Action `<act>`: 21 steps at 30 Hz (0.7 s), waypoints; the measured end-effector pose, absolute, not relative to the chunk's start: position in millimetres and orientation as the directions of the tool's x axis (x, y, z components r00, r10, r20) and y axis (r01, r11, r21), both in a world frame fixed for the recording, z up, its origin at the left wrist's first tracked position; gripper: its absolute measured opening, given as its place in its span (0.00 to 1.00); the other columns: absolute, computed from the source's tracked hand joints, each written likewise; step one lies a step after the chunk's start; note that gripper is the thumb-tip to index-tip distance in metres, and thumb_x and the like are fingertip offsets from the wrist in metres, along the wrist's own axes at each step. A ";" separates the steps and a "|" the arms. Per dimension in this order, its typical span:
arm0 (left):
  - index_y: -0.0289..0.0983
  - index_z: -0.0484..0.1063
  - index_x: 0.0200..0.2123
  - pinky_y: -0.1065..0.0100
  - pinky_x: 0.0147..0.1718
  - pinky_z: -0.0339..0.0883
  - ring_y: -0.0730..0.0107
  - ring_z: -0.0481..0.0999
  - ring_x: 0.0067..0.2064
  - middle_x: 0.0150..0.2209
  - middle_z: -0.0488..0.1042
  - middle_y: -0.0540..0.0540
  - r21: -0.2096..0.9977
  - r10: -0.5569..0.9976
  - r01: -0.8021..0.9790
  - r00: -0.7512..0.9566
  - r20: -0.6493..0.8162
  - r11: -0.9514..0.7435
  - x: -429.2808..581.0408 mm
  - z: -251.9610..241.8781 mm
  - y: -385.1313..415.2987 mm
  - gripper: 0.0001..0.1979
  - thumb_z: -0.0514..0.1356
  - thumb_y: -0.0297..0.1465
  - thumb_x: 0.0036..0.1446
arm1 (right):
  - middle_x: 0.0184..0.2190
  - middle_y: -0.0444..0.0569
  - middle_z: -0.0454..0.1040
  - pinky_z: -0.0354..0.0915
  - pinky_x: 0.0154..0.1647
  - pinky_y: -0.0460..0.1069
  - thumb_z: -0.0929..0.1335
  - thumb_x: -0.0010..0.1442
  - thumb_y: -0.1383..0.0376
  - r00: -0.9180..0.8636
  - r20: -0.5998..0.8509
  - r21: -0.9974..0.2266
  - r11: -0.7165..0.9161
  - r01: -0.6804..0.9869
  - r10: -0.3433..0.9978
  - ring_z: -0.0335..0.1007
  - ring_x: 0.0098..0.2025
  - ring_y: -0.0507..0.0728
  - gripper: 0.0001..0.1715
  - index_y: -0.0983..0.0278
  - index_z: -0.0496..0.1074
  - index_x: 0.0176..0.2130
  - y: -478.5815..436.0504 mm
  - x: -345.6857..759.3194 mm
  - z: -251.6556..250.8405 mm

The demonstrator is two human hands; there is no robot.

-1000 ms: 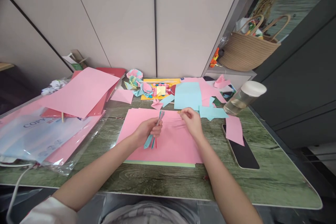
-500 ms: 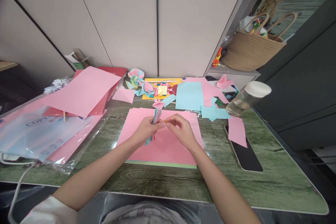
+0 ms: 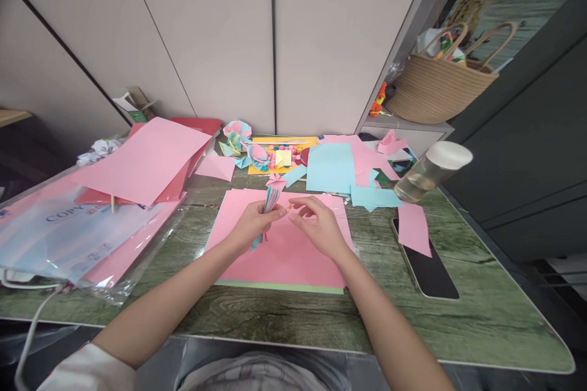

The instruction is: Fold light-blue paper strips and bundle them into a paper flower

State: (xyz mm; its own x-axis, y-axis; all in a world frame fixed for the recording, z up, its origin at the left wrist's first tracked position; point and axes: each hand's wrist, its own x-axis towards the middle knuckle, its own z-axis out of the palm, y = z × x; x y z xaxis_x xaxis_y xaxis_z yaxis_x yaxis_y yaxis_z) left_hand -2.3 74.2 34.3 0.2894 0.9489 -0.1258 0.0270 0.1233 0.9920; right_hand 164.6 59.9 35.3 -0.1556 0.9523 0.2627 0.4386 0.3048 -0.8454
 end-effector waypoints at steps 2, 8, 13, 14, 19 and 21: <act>0.34 0.69 0.28 0.76 0.15 0.43 0.83 0.51 0.16 0.16 0.52 0.56 0.990 0.943 0.052 0.304 -0.138 0.128 -1.5 34.2 74.0 0.15 0.59 0.41 0.45 | 0.34 0.48 0.72 0.61 0.37 0.50 0.66 0.52 0.60 -0.185 0.202 -0.898 0.257 0.358 0.962 0.66 0.33 0.53 0.11 0.62 0.70 0.35 60.6 162.2 33.3; 0.34 0.66 0.26 0.75 0.16 0.40 0.83 0.48 0.17 0.15 0.50 0.57 0.982 0.927 -0.008 0.333 -0.174 0.187 -0.6 31.0 75.3 0.11 0.59 0.37 0.45 | 0.25 0.43 0.66 0.58 0.33 0.48 0.67 0.49 0.62 -0.218 0.075 -0.990 0.098 0.098 0.973 0.62 0.29 0.51 0.07 0.63 0.66 0.28 61.6 163.4 32.7; 0.35 0.62 0.27 0.74 0.16 0.38 0.83 0.43 0.16 0.14 0.45 0.59 0.934 0.906 -0.208 0.376 -0.196 0.289 0.3 28.6 78.4 0.09 0.59 0.34 0.46 | 0.23 0.42 0.65 0.56 0.31 0.47 0.64 0.48 0.67 -0.295 -0.070 -0.997 -0.073 0.001 0.953 0.60 0.27 0.49 0.02 0.64 0.65 0.26 64.2 170.7 31.0; 0.35 0.62 0.27 0.74 0.16 0.38 0.83 0.43 0.16 0.15 0.44 0.60 0.924 0.899 -0.236 0.393 -0.191 0.300 0.8 28.3 78.3 0.09 0.59 0.34 0.46 | 0.23 0.42 0.65 0.56 0.31 0.47 0.64 0.48 0.67 -0.285 -0.085 -0.995 -0.095 -0.024 0.955 0.59 0.26 0.49 0.02 0.64 0.65 0.25 65.0 171.7 29.8; 0.35 0.63 0.26 0.75 0.16 0.39 0.83 0.46 0.16 0.14 0.48 0.58 0.953 0.870 -0.104 0.445 -0.212 0.285 4.5 24.0 74.3 0.10 0.58 0.36 0.46 | 0.24 0.43 0.66 0.55 0.31 0.47 0.63 0.47 0.69 -0.274 -0.120 -0.946 -0.193 -0.260 0.954 0.59 0.27 0.49 0.02 0.64 0.65 0.24 66.3 167.3 24.8; 0.35 0.63 0.25 0.75 0.16 0.39 0.83 0.49 0.16 0.14 0.50 0.58 0.965 0.872 -0.021 0.435 -0.226 0.261 5.6 22.2 72.9 0.11 0.58 0.37 0.46 | 0.25 0.43 0.66 0.56 0.31 0.47 0.64 0.47 0.69 -0.288 -0.128 -0.886 -0.240 -0.396 0.949 0.59 0.28 0.49 0.02 0.64 0.64 0.24 65.4 163.5 24.9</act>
State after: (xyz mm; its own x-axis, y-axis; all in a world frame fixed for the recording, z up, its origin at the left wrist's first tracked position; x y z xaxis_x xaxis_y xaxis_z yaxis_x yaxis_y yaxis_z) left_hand 5.6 72.9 22.2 0.4348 0.8716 -0.2264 -0.0211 0.2612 0.9651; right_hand 163.5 65.4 24.9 -0.2878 0.9491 -0.1279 -0.3959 -0.2396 -0.8865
